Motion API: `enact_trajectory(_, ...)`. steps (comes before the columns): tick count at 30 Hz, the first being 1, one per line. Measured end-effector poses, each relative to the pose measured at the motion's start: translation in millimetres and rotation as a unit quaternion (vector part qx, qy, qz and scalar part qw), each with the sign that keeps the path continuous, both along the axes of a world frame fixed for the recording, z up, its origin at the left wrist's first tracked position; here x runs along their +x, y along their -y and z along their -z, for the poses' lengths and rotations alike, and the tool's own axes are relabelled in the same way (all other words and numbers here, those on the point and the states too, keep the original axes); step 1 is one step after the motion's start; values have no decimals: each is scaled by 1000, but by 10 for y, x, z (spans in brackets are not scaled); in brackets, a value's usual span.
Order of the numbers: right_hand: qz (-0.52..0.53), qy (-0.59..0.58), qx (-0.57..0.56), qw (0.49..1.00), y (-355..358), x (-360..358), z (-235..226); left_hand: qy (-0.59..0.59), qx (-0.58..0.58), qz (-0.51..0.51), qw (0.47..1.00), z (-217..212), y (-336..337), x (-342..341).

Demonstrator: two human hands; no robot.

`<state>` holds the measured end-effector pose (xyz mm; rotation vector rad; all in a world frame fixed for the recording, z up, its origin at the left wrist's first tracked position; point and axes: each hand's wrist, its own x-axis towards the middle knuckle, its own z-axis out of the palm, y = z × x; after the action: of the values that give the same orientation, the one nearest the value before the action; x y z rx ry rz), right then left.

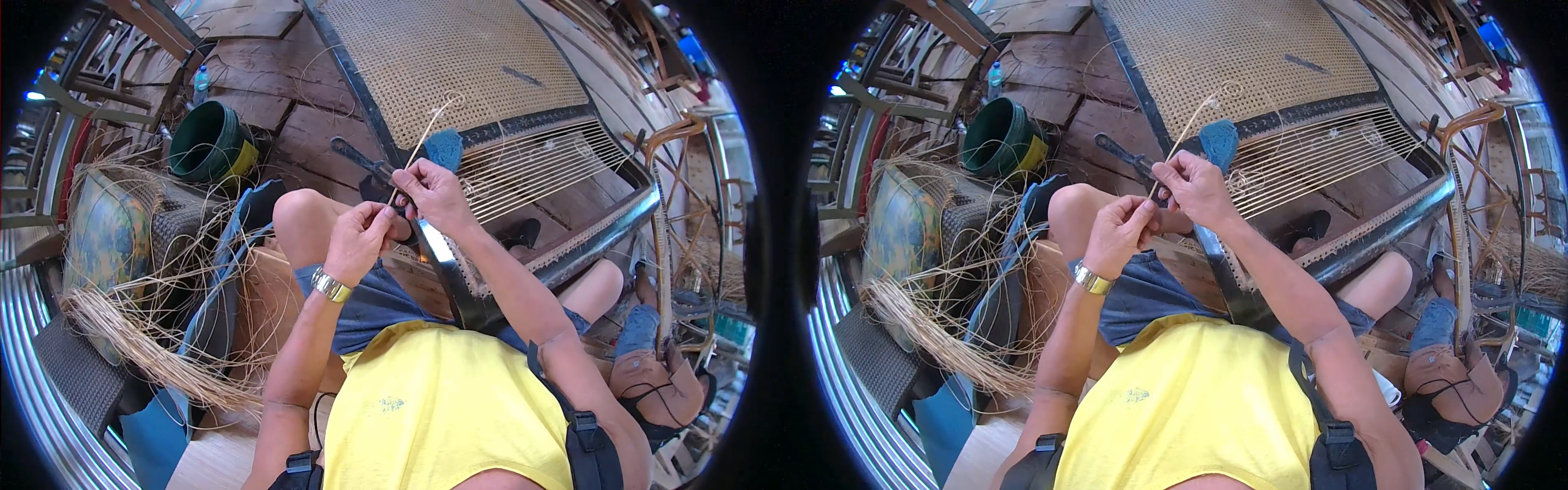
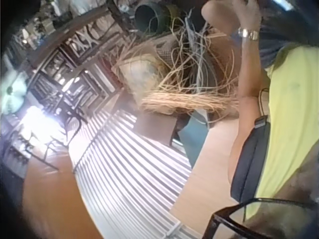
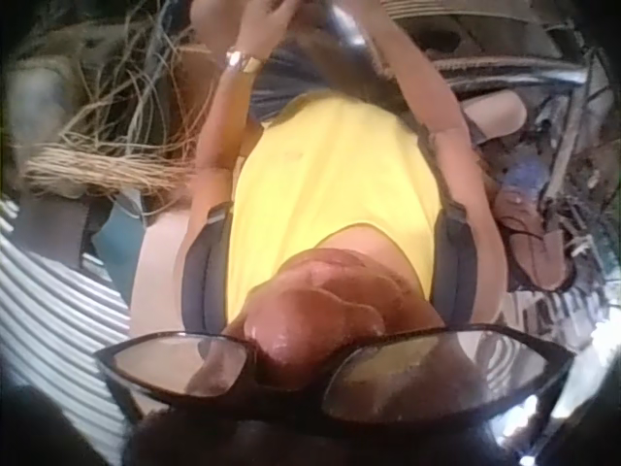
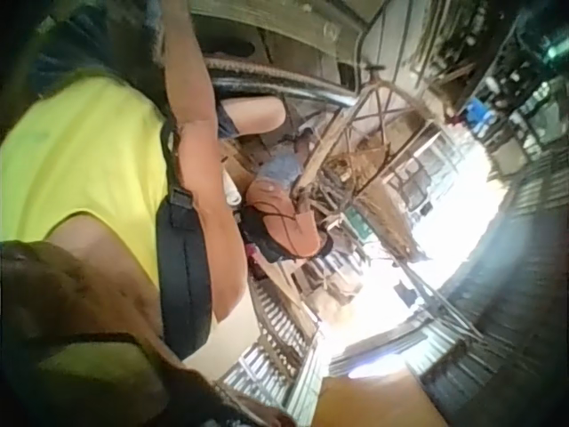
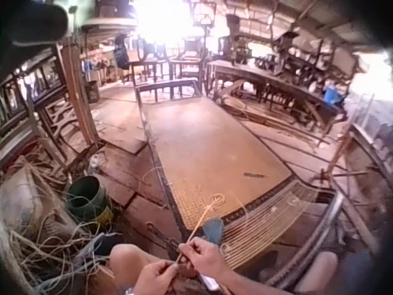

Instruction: Manually weaving or repairing a rattan/bamboo furniture piece using thin strips of material.

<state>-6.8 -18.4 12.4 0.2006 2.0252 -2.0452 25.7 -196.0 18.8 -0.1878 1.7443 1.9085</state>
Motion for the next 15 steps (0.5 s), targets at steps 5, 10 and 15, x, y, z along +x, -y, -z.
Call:
enact_trajectory(5,-36,-12,-36,999,26,93,38,-32,-33,-3,999,-52,-35,-113)
enact_trajectory(10,-11,-42,62,997,44,113,66,-132,-76,-15,988,48,-77,-37)
enact_trajectory(15,11,7,19,1000,48,111,-23,-165,-118,-24,979,43,-69,4)
